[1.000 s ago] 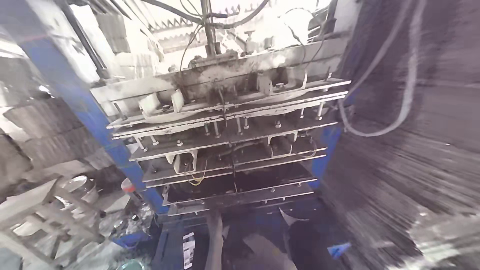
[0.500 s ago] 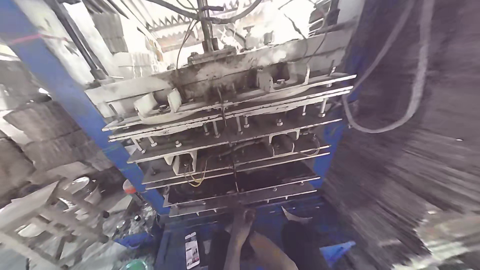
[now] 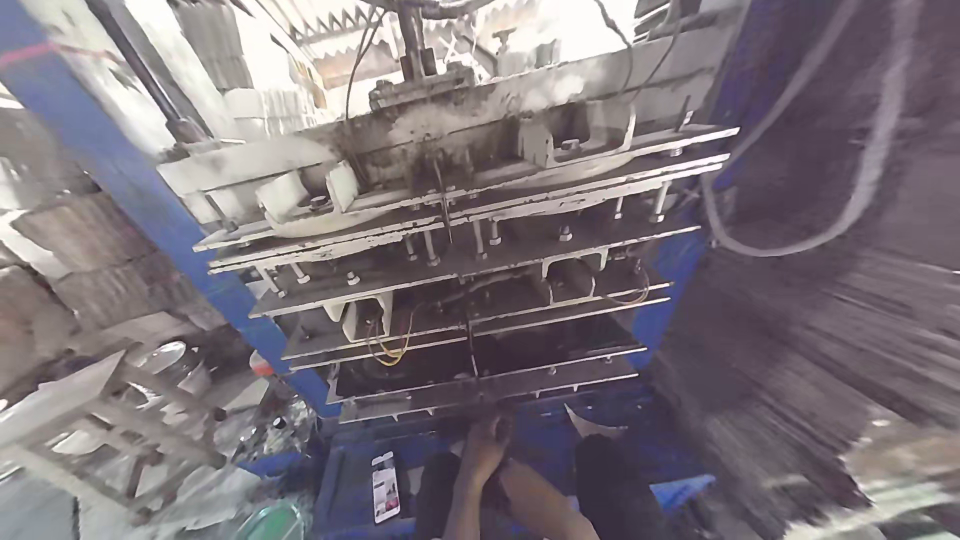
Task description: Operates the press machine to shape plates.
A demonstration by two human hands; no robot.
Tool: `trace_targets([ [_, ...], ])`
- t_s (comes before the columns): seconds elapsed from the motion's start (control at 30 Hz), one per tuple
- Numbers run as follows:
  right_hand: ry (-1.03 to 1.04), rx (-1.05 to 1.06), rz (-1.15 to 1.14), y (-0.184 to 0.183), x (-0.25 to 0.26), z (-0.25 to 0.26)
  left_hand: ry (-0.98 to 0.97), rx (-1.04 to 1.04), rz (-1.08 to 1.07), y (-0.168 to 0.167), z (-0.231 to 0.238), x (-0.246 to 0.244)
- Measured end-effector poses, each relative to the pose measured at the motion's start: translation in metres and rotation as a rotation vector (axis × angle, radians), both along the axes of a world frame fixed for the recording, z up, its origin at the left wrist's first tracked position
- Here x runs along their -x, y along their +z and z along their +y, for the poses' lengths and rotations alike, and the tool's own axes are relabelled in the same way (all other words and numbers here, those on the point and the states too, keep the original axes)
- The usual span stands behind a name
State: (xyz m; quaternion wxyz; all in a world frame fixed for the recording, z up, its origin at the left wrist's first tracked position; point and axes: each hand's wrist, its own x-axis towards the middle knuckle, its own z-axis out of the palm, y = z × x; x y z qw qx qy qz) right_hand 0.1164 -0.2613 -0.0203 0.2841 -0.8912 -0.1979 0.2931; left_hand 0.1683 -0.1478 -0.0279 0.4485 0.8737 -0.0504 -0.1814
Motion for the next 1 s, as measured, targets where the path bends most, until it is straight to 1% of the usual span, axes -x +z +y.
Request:
trace_targets([
  [0.1, -0.003, 0.009, -0.016, 0.005, 0.002, -0.002, -0.008, -0.001, -0.02, 0.003, -0.003, 0.001],
  [0.17, 0.026, 0.061, -0.002, 0.024, 0.004, -0.001, -0.025, 0.014, -0.065, 0.001, -0.003, 0.0],
  [0.23, 0.043, 0.075, 0.007, 0.032, 0.005, 0.0, -0.036, 0.022, -0.055, 0.001, -0.001, -0.001],
  [0.3, 0.037, 0.051, 0.022, 0.026, 0.005, 0.0, -0.037, 0.017, -0.02, 0.002, 0.002, 0.0],
  [0.4, 0.011, 0.004, 0.015, 0.002, 0.004, 0.0, -0.054, -0.023, 0.013, 0.002, 0.003, 0.002],
  [0.5, 0.004, -0.071, -0.077, -0.01, 0.007, -0.004, -0.099, -0.054, 0.0, 0.0, 0.002, 0.002],
  [0.6, 0.03, -0.093, -0.117, -0.004, 0.009, -0.006, -0.118, -0.05, -0.015, 0.0, 0.002, 0.001],
  [0.77, 0.055, -0.074, -0.09, 0.0, 0.01, -0.005, -0.136, -0.069, 0.014, -0.003, 0.004, 0.001],
  [0.83, 0.058, -0.103, -0.1, -0.003, 0.011, -0.005, -0.16, -0.092, 0.026, -0.004, 0.005, 0.001],
  [0.9, 0.06, -0.082, -0.08, -0.01, 0.01, -0.005, -0.19, -0.111, 0.042, -0.004, 0.006, 0.0],
  [0.97, 0.043, -0.032, -0.027, -0.005, 0.011, -0.006, -0.211, -0.112, 0.035, -0.005, 0.005, 0.0],
  [1.0, 0.026, -0.04, -0.024, -0.003, 0.012, -0.008, -0.22, -0.113, 0.031, -0.005, 0.004, 0.0],
])
